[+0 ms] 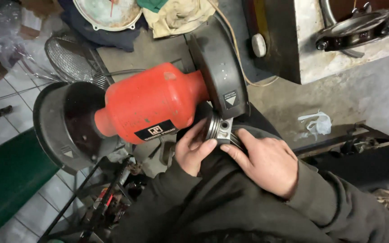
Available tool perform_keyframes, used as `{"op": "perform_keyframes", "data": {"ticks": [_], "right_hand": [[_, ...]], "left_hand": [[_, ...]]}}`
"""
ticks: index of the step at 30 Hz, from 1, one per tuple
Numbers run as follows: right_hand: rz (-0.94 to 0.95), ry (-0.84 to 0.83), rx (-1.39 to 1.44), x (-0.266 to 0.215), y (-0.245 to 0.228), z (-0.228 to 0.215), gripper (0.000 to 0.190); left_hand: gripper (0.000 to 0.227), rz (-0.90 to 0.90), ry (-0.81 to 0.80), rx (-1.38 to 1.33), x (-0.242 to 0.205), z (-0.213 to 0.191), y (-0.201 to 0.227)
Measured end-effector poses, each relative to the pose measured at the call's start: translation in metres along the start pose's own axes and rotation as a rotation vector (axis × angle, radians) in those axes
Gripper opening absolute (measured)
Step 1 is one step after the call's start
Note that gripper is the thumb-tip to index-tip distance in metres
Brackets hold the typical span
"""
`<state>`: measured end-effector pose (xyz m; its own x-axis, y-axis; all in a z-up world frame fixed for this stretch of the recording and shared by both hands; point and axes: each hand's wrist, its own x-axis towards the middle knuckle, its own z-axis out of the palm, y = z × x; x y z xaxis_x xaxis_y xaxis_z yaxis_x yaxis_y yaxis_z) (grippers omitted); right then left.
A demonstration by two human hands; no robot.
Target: The person holds a metal piston against a rotating bench grinder to smooth its surface. They rotate the piston to grind different sides and periodically inspect the part by holding it away from the wheel.
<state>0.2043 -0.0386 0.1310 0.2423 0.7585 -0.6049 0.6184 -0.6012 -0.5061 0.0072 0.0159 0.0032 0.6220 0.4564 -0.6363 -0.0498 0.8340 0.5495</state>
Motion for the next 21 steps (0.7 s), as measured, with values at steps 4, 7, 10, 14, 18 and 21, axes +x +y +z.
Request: {"op": "perform_keyframes", "data": {"ticks": [4,7,10,14,18,21], "right_hand": [[0.031,-0.012,0.028,-0.002,-0.001,-0.002,0.046],[0.07,-0.05,0.022,-0.001,-0.001,-0.003,0.046],[0.085,-0.047,0.004,-0.007,-0.002,0.001,0.049],[0.024,0.004,-0.019,0.003,-0.003,-0.006,0.046],[0.055,-0.057,0.002,-0.001,-0.009,-0.007,0.044],[0.006,0.008,-0.011,0.001,0.0,0.003,0.047]], "left_hand": [[0.065,-0.014,-0.052,-0.028,0.0,0.004,0.0],[0.064,-0.027,-0.045,-0.015,0.004,-0.001,-0.008],[0.067,-0.012,-0.032,0.016,-0.006,-0.002,-0.012],[0.064,0.021,0.003,-0.022,0.005,0.002,-0.005],[0.06,0.03,0.004,-0.094,-0.007,0.01,0.003],[0.058,0.032,0.008,-0.138,0.002,-0.001,-0.011]]}}
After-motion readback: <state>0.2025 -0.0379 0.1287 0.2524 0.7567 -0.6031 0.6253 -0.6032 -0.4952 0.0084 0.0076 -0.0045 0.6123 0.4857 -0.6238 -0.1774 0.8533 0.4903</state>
